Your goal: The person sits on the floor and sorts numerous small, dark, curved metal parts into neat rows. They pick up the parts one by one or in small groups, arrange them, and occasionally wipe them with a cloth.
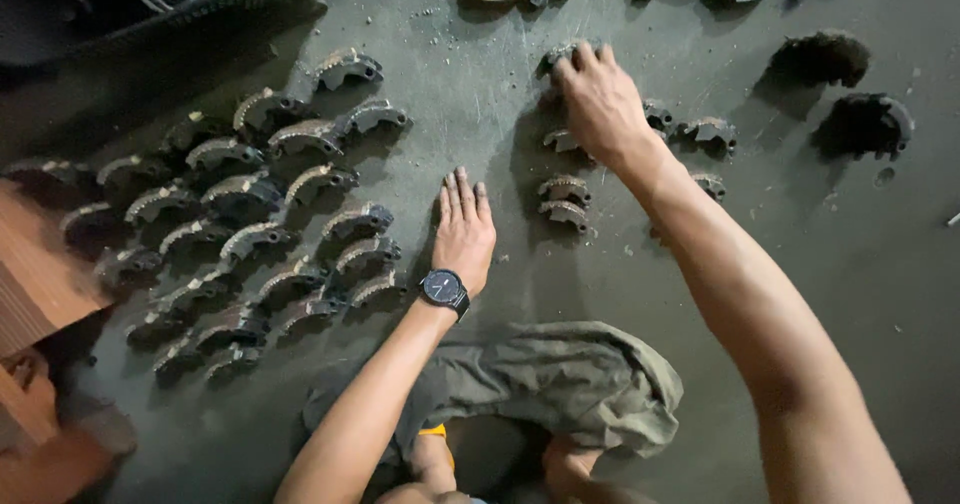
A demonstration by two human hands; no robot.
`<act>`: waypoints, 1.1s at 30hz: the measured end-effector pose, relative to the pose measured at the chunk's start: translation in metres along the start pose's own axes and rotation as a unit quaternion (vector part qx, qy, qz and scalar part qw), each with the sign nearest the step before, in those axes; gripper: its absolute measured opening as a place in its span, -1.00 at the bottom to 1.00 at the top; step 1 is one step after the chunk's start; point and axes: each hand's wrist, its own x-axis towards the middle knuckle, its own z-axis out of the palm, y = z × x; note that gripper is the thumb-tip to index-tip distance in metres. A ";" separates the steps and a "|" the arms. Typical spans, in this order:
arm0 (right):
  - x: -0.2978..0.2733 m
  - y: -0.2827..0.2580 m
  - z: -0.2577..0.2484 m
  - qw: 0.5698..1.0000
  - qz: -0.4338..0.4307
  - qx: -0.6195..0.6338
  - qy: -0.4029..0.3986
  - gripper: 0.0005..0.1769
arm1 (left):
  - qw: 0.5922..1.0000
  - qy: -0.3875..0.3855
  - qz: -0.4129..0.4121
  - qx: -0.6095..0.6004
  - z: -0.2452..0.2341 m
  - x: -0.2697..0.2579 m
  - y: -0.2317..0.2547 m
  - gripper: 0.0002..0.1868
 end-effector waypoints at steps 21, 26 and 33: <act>0.044 0.030 0.010 0.998 -0.007 0.005 0.066 -0.71 | 0.997 -0.056 0.013 -0.049 -0.023 0.001 -0.003 0.19; -0.009 0.072 -0.049 0.933 0.085 0.349 0.011 -0.87 | 0.995 -0.030 0.005 -0.098 -0.011 0.000 -0.008 0.26; -0.127 0.182 -0.040 0.990 0.139 0.031 0.013 -0.77 | 0.996 -0.030 0.006 -0.087 -0.017 0.001 -0.006 0.27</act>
